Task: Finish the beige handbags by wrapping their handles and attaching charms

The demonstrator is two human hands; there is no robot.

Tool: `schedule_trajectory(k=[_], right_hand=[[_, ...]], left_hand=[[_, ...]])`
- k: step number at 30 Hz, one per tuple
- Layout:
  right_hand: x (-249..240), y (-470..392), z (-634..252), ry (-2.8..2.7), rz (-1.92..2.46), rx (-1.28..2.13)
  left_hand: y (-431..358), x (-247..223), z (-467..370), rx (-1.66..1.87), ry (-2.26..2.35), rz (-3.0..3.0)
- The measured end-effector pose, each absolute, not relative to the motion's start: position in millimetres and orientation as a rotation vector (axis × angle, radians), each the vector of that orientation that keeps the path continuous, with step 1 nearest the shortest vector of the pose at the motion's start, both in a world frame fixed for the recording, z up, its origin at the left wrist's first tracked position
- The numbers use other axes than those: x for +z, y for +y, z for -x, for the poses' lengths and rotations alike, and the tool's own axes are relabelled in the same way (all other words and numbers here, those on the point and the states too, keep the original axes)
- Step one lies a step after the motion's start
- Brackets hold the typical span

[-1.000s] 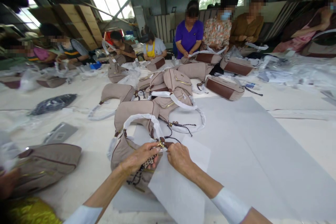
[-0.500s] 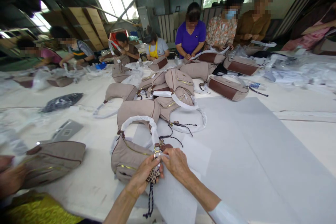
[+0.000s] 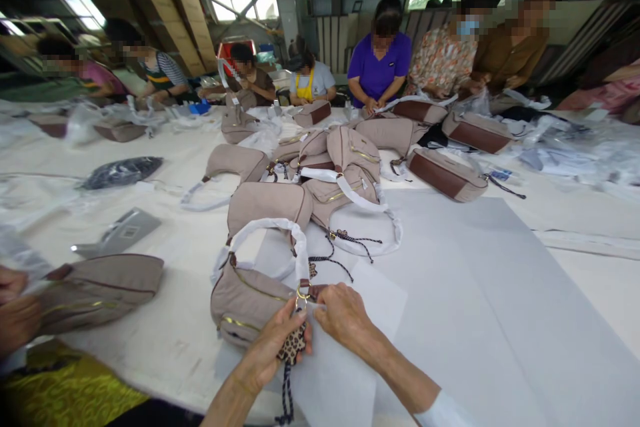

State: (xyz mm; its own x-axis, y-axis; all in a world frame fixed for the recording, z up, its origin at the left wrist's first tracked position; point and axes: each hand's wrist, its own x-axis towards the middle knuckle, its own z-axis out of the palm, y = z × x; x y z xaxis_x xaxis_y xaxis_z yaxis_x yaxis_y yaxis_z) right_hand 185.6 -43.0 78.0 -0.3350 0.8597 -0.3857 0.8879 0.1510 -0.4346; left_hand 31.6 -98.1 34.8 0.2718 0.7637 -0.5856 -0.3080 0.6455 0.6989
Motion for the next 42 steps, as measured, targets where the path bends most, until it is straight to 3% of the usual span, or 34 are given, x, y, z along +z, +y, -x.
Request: schedule_trajectory(k=[7,14,21,29,36,42], right_hand=[[72,-44,-173,2.329,-1.892,-0.84],[58,-48,-171,2.338,-2.196,-0.998],[32,-27,-178,2.607,-2.102,-0.829],[28,-26,-178,2.405,-1.983,-1.482],[21,-40,-185,2.379,-2.004,-1.766],[35,-19,-205,1.947,-1.49,-2.39]], left_hand=[[-96,31,-23,0.796,1.042,-0.468],[-88,28,-24,0.811,1.085,-0.441],[-91,29,-26,0.794,1.074,-0.418],[-94,28,-20,0.786,1.062,-0.386],[-93,29,-19,0.757,1.069,-0.371],[-93,30,-22,0.764,1.087,-0.378]])
